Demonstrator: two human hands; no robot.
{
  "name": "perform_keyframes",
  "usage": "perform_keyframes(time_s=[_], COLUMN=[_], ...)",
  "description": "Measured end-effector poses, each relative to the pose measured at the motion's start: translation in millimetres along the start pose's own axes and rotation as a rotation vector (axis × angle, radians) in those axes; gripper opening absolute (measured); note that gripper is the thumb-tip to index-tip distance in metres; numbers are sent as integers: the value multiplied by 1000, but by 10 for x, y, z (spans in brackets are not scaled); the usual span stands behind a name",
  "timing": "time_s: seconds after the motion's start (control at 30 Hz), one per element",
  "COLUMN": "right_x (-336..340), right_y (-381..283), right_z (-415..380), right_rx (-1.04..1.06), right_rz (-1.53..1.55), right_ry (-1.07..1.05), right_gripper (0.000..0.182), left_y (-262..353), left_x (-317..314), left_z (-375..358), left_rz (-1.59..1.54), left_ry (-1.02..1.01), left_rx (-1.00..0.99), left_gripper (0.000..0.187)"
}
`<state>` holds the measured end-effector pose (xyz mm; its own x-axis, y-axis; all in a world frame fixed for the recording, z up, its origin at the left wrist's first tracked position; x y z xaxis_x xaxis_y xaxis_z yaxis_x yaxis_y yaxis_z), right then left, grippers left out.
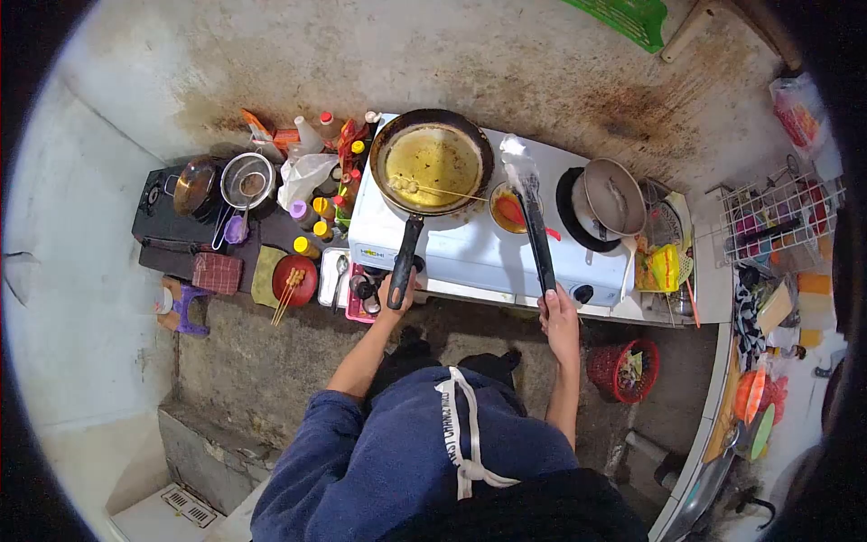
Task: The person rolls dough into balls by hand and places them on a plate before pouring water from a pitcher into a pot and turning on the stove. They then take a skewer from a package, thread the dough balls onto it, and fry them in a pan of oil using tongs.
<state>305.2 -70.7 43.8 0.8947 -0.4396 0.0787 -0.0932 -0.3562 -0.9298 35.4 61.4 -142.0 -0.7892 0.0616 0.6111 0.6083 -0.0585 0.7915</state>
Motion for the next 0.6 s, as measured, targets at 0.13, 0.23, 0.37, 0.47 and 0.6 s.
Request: perform_keyframes(time_s=[0.13,0.23,0.37,0.47,0.6], right_x=[-103,-134,-149,-123,-115], right_y=[27,37,25,66,65], right_z=[12,7,-13,8,-13], right_rx=[24,29,6,28,4], right_rz=[-73,-116,-108,-116,-100], right_ry=[-33,-28,-40,-23,-17], right_gripper=[42,42,42,41,41], left_y=[19,120,134,-1,-19], left_x=[-24,43,46,-63,-31], left_z=[-7,-27,-8,0,2], left_rz=[-66,-26,-35,-68,-178], left_ry=[-39,69,-12,-13,82], left_rx=[2,-163,-27,-38,-113], left_gripper=[46,46,46,45,45])
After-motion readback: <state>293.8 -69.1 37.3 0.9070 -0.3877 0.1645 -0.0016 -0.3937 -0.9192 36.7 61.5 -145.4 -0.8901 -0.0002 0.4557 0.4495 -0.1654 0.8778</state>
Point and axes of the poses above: each hand's wrist, its own z-axis towards the middle knuckle, its own x-axis out of the back of the hand, y = z × x, the point moved 8 cm from there along z, towards the middle knuckle, and after that the axes turned 2 degrees about -x, right-handed, at the moved point
